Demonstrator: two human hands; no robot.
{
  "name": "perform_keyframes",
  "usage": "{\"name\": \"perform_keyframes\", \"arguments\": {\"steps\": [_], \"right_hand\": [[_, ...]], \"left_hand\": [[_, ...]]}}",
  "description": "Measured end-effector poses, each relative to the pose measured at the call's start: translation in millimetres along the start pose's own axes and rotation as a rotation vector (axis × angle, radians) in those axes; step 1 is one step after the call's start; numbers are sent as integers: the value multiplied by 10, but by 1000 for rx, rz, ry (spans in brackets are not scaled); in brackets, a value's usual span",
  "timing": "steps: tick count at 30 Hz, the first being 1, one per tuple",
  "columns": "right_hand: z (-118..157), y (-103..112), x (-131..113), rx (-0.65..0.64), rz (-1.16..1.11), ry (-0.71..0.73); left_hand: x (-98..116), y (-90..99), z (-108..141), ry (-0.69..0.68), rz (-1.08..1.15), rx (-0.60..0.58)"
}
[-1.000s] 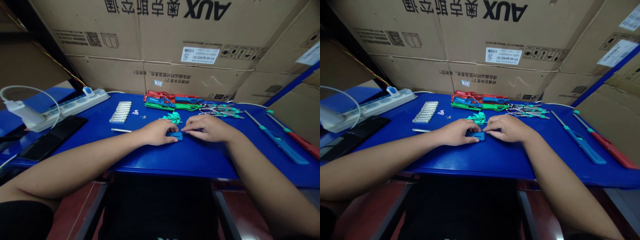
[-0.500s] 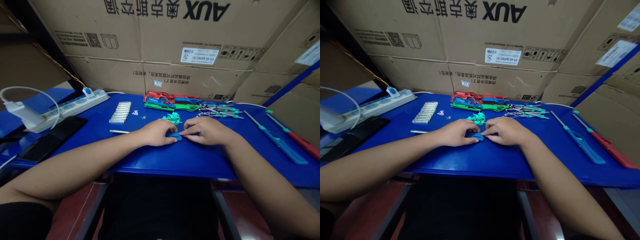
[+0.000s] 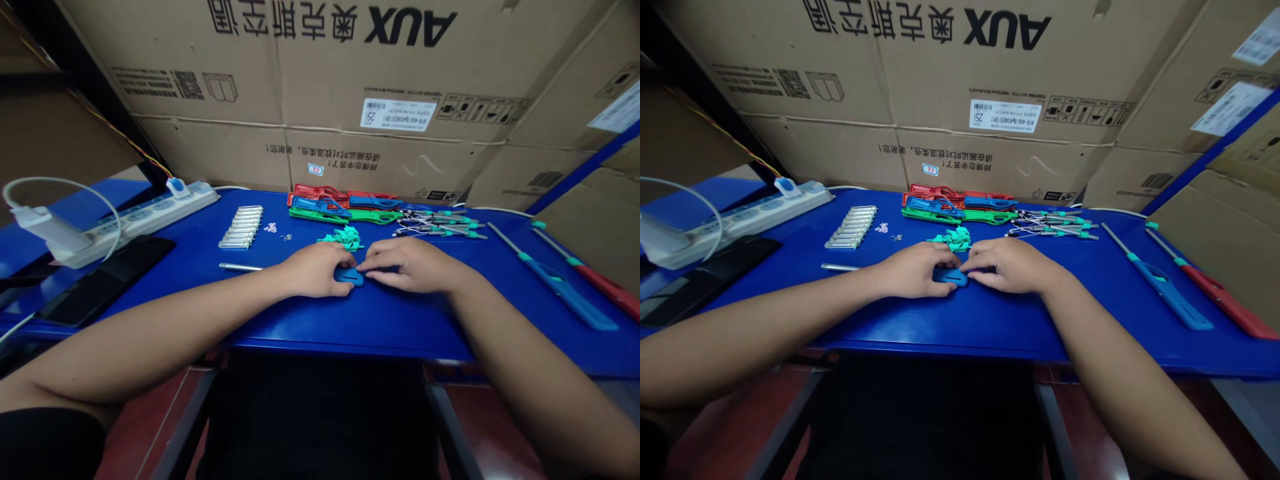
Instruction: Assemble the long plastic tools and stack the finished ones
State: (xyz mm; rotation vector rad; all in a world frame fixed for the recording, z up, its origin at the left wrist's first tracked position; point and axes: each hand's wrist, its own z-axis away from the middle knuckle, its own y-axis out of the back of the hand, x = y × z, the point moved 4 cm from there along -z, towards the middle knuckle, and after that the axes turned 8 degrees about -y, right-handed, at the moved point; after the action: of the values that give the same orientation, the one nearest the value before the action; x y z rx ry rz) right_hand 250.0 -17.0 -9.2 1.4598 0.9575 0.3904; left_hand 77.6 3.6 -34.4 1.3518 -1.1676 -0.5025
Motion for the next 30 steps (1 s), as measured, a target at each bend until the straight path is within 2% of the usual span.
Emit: {"name": "perform_keyframes", "arguments": {"steps": [6,13,22,25,28,30], "right_hand": [[-16,-51,-3,-10,27,-2],[-92,-154,-84,-63,86,-129],[-61,-165,-71,-99,17,-78],[-50,-129,-64,-66,-17,-78],[-60,-104,-76,-42,40,-169],[-75,-130,-111,-80,170,-245]], "left_hand": [[9,-14,1,-5,26,1],[17,-50,-33,28,18,-9],[-9,-46,-33,-5,73,-41],[-15,-38,-28,8,85,-52],[-7,-36,-21,21,74,-53],[6,-38,-17,24,49,-54]]}}
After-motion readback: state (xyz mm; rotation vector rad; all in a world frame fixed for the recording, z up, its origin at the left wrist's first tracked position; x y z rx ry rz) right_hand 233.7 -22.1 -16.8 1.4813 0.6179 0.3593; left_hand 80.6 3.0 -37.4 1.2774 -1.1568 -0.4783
